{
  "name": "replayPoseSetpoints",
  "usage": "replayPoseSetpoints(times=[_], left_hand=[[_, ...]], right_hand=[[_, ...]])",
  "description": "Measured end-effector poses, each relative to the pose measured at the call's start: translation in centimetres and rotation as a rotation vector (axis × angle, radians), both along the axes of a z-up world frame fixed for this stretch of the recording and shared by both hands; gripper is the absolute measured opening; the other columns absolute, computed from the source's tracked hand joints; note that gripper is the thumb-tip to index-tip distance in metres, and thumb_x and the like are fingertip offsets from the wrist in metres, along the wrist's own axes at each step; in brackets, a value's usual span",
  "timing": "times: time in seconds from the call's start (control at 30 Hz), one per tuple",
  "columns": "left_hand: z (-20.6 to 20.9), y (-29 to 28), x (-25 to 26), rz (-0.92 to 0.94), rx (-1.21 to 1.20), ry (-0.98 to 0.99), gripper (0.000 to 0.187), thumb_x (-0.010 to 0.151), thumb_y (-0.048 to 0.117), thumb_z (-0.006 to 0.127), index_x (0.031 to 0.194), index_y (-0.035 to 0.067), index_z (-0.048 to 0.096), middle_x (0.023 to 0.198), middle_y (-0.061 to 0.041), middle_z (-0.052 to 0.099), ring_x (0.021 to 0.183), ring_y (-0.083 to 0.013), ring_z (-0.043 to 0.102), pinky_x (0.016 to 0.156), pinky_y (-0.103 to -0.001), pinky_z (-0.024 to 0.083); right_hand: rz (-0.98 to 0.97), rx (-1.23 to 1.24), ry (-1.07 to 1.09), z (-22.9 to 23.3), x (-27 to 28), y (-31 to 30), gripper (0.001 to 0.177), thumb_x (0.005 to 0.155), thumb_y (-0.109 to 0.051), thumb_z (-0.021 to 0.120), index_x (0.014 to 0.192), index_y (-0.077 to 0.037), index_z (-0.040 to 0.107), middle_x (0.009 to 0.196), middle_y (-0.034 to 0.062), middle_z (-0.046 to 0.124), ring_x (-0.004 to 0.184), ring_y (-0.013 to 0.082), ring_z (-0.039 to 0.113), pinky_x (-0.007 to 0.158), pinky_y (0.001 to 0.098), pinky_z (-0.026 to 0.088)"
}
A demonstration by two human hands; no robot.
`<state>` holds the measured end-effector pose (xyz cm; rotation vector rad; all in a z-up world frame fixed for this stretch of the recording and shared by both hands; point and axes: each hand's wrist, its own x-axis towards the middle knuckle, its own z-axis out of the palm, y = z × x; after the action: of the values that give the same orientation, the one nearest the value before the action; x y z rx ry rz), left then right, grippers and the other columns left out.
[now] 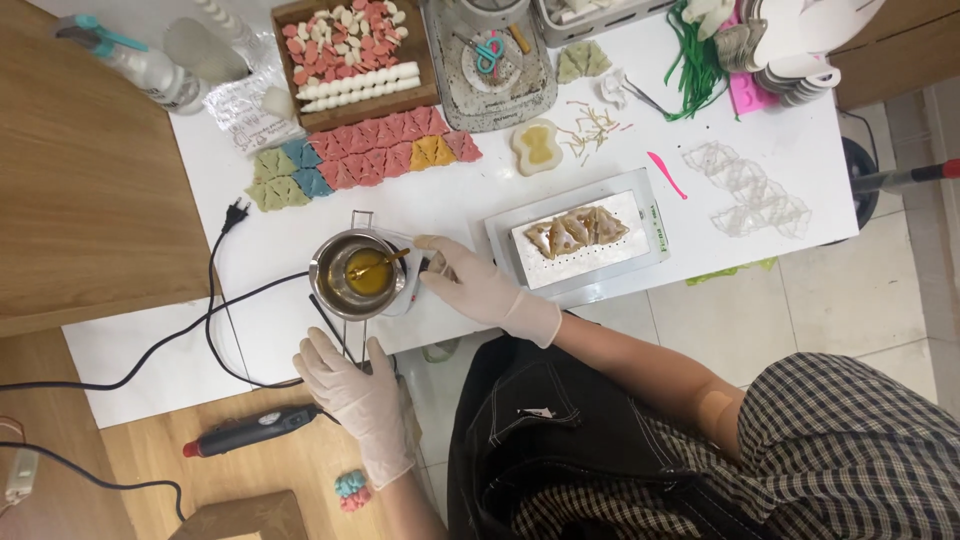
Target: Melt wax with a heat gun, pour colored wax into molds, and use a tool to clean or refine the candle surface.
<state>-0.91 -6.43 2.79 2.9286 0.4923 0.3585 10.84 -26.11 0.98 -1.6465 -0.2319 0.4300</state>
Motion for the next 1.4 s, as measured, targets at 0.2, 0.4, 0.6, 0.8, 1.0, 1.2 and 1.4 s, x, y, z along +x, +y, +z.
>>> replayPoseSetpoints(times=[0.2, 0.4, 0.6, 0.8, 1.0, 1.2, 1.4], left_hand=[[2.6, -3.3, -1.4, 0.034, -0.074, -0.170, 0.065, 0.095, 0.013, 0.075, 0.151, -0.003, 0.045, 0.145, -0.023, 0.053, 0.140, -0.0507, 0.045, 0.113, -0.058, 0.041], [2.1, -7.2, -0.1, -0.151, -0.498, -0.184, 0.043, 0.099, 0.009, 0.069, 0.140, 0.004, 0.056, 0.138, -0.015, 0.065, 0.133, -0.0373, 0.060, 0.113, -0.047, 0.049], [-0.3, -13.7, 5.8, -0.573, -0.638, -0.063, 0.083, 0.085, 0.033, 0.082, 0.149, -0.002, 0.043, 0.149, -0.024, 0.052, 0.141, -0.0438, 0.047, 0.116, -0.049, 0.038], [-4.1, -18.0, 8.5, -0.612, -0.664, 0.023, 0.104, 0.074, 0.041, 0.087, 0.153, -0.001, 0.034, 0.154, -0.022, 0.045, 0.145, -0.0419, 0.039, 0.118, -0.052, 0.029], [-6.5, -18.2, 8.5, -0.616, -0.630, -0.015, 0.103, 0.075, 0.032, 0.087, 0.155, -0.002, 0.032, 0.156, -0.022, 0.045, 0.146, -0.0426, 0.040, 0.119, -0.049, 0.032], [-6.3, -18.4, 8.7, -0.602, -0.658, -0.015, 0.105, 0.071, 0.025, 0.091, 0.154, -0.001, 0.034, 0.154, -0.021, 0.047, 0.144, -0.0431, 0.041, 0.117, -0.049, 0.034], [-6.8, -18.4, 8.7, -0.605, -0.678, -0.041, 0.105, 0.070, 0.025, 0.092, 0.154, -0.001, 0.034, 0.155, -0.022, 0.047, 0.144, -0.0432, 0.042, 0.119, -0.048, 0.035]], right_hand=[[0.106, 0.042, -0.029, 6.1, 2.0, -6.0, 0.036, 0.111, -0.021, 0.043, 0.128, -0.004, 0.070, 0.096, 0.0048, 0.070, 0.092, 0.0119, 0.065, 0.090, 0.0263, 0.054], [-0.032, -0.094, -0.069, 12.0, 6.3, -13.3, 0.070, 0.111, -0.048, 0.024, 0.108, -0.001, 0.075, 0.112, 0.0097, 0.077, 0.112, 0.0207, 0.067, 0.109, 0.0330, 0.046], [0.077, -0.282, 0.058, 6.3, 7.3, -16.3, 0.081, 0.106, -0.058, 0.020, 0.098, -0.002, 0.078, 0.109, 0.0079, 0.077, 0.115, 0.0210, 0.064, 0.111, 0.0311, 0.038], [0.039, -0.272, 0.220, 5.3, 6.4, -17.0, 0.074, 0.106, -0.058, 0.032, 0.097, -0.002, 0.080, 0.106, 0.0084, 0.079, 0.107, 0.0217, 0.066, 0.106, 0.0315, 0.045], [0.165, -0.243, 0.074, 2.6, 7.9, -18.4, 0.073, 0.106, -0.057, 0.033, 0.098, -0.001, 0.080, 0.104, 0.0078, 0.079, 0.107, 0.0198, 0.067, 0.107, 0.0304, 0.043], [0.181, -0.122, 0.231, 2.3, 7.6, -18.4, 0.068, 0.105, -0.054, 0.041, 0.101, 0.002, 0.078, 0.104, 0.0098, 0.079, 0.098, 0.0176, 0.069, 0.097, 0.0289, 0.050], [0.186, -0.074, 0.318, 2.2, 7.4, -18.5, 0.065, 0.103, -0.053, 0.046, 0.105, 0.004, 0.078, 0.106, 0.0113, 0.079, 0.096, 0.0163, 0.071, 0.093, 0.0265, 0.052]])
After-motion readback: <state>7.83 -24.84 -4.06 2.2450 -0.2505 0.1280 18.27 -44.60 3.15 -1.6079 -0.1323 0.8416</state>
